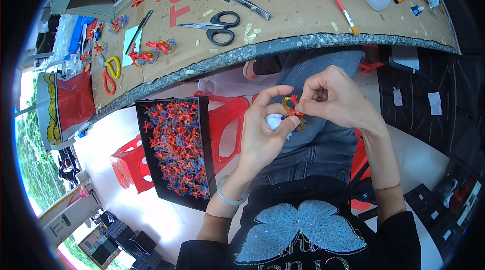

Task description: The person assembles small plastic figurines by applying glue from a bottle with a paintbrush to the parts, then joining them together by hand.

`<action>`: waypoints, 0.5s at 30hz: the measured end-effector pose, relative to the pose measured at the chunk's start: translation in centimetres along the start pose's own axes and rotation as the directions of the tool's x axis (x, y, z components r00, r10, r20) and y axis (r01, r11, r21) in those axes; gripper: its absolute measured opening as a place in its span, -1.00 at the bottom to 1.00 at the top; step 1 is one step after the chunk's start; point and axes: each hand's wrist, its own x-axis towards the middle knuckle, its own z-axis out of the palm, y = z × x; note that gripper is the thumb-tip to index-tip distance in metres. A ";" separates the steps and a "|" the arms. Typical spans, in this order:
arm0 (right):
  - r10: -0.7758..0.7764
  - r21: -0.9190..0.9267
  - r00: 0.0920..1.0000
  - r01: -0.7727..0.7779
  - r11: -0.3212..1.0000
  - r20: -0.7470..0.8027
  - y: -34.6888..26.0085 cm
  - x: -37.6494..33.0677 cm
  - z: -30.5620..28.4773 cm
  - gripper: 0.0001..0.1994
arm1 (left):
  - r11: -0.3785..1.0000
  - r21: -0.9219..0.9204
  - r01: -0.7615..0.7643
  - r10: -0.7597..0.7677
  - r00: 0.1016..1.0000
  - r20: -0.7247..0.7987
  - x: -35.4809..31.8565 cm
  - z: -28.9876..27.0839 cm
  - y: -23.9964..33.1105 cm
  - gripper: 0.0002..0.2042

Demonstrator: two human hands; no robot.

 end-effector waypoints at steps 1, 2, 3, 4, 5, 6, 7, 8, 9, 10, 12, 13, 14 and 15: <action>-0.001 0.001 1.000 0.001 1.000 0.000 0.1 0.0 0.0 -0.87 | 1.000 -0.002 -0.003 0.003 1.000 -0.002 0.0 0.0 0.0 -0.54; -0.034 -0.019 0.999 0.034 0.999 -0.006 0.2 0.1 0.0 -0.87 | 1.000 -0.001 -0.003 0.003 1.000 -0.003 0.0 0.0 -0.1 -0.54; -0.066 -0.039 0.998 0.066 0.997 -0.013 0.3 0.0 0.0 -0.87 | 0.999 0.030 -0.025 0.026 1.000 -0.014 0.0 0.1 -0.1 -0.54; -0.066 -0.040 0.998 0.065 0.997 -0.013 0.4 0.0 0.0 -0.87 | 0.997 0.062 -0.048 0.049 0.998 -0.024 0.0 0.2 -0.1 -0.53; -0.114 -0.046 0.993 0.113 0.993 -0.027 0.5 -0.1 -0.1 -0.87 | 0.997 0.061 -0.049 0.050 0.998 -0.024 0.0 0.2 0.0 -0.53; -0.163 -0.051 0.986 0.161 0.986 -0.038 0.6 -0.2 -0.1 -0.87 | 0.990 0.114 -0.085 0.089 0.996 -0.029 0.0 0.2 0.0 -0.53; -0.165 -0.051 0.986 0.163 0.985 -0.037 0.6 -0.3 -0.1 -0.87 | 0.979 0.166 -0.120 0.127 0.991 -0.033 0.0 0.2 0.1 -0.52; -0.196 -0.062 0.980 0.194 0.979 -0.042 0.6 -0.4 -0.1 -0.87 | 0.979 0.166 -0.121 0.128 0.991 -0.034 -0.1 0.3 0.3 -0.52; -0.227 -0.073 0.973 0.223 0.972 -0.047 0.7 -0.5 -0.1 -0.86 | 0.969 0.200 -0.142 0.153 0.988 -0.039 -0.1 0.4 0.4 -0.53; -0.226 -0.073 0.973 0.223 0.972 -0.047 0.7 -0.5 -0.2 -0.86 | 0.959 0.233 -0.162 0.177 0.983 -0.043 -0.1 0.4 0.4 -0.53; -0.258 -0.187 0.966 0.252 0.949 -0.005 0.4 -0.7 -0.7 -0.85 | 0.933 0.313 -0.178 0.198 0.980 -0.032 -0.1 0.4 0.5 -0.53; -0.257 -0.187 0.966 0.251 0.950 -0.005 0.2 -0.7 -0.8 -0.85 | 0.900 0.389 -0.194 0.218 0.976 -0.018 -0.1 0.4 0.5 -0.54; -0.255 -0.214 0.967 0.253 0.944 0.016 0.0 -0.7 -0.9 -0.84 | 0.901 0.389 -0.193 0.217 0.976 -0.018 -0.2 0.4 0.5 -0.54; -0.254 -0.242 0.967 0.255 0.936 0.035 -0.2 -0.8 -1.1 -0.84 | 0.890 0.406 -0.209 0.238 0.971 -0.022 -0.2 0.6 0.5 -0.54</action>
